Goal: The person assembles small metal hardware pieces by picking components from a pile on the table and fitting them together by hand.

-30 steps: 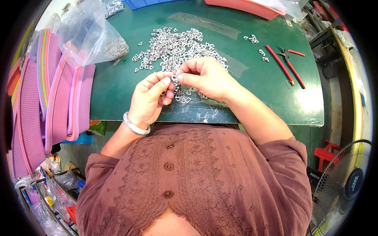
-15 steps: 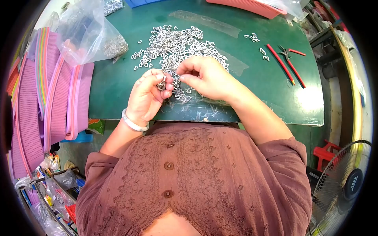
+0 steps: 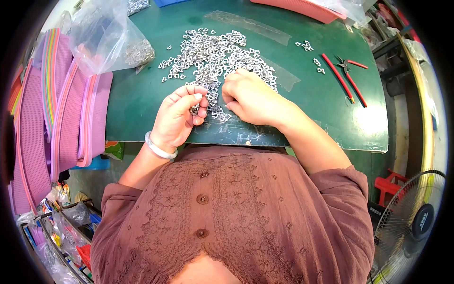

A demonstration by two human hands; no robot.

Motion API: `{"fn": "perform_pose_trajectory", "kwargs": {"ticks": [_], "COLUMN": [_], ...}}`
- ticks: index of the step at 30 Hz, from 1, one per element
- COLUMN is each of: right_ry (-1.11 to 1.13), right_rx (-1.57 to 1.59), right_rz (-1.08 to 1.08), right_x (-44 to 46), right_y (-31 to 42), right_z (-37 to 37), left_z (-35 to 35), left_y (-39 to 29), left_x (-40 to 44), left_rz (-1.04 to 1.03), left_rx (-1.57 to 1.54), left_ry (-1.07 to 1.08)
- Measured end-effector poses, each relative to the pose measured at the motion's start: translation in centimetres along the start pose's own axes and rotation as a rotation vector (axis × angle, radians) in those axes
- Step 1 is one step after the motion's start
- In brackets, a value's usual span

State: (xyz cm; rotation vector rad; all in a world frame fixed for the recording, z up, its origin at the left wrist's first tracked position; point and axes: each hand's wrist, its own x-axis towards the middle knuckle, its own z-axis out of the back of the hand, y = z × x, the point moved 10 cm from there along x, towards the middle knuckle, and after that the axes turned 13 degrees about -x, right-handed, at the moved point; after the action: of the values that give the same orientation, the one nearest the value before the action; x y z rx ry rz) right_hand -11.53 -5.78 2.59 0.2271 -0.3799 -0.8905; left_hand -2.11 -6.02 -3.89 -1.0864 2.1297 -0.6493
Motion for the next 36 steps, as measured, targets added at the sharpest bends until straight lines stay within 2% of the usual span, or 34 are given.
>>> {"fn": "perform_pose_trajectory", "kwargs": {"ticks": [2,5,9,15,18,21,28,36], "right_ry": [-0.035,0.032,0.003,-0.023,-0.051,0.048,0.064,0.059], "right_rx": [0.057,0.532,0.79,0.959,0.983,0.941,0.933,1.002], "right_rz": [-0.033,-0.349,-0.43,-0.464,-0.482,-0.504,-0.488,-0.493], "right_x": [0.1,-0.2,-0.3,-0.6,-0.6,-0.7,-0.7,-0.7], "right_y": [-0.4,-2.5,-2.9,-3.4,-3.7,-3.2,-2.9,-3.0], "right_z": [0.3,-0.7,-1.2,-1.5,-1.4,-1.4,-1.5,-1.6], "left_z": [0.0,-0.2,-1.1,-1.6,-1.5,-1.7,-2.2,-2.2], "left_y": [0.2,0.5,0.7,-0.1,-0.5,-0.9,-1.4,-0.8], "left_x": [-0.1,-0.1,0.1,0.1,0.0,-0.1,-0.2,-0.3], "left_rz": [0.019,0.048,0.033,-0.051,-0.085,-0.106,-0.175,-0.095], "left_rx": [0.039,0.085,0.114,0.185,0.233,0.279,0.395,0.242], "left_ry": [-0.024,-0.026,0.036,0.029,0.019,0.013,0.048,0.05]}}
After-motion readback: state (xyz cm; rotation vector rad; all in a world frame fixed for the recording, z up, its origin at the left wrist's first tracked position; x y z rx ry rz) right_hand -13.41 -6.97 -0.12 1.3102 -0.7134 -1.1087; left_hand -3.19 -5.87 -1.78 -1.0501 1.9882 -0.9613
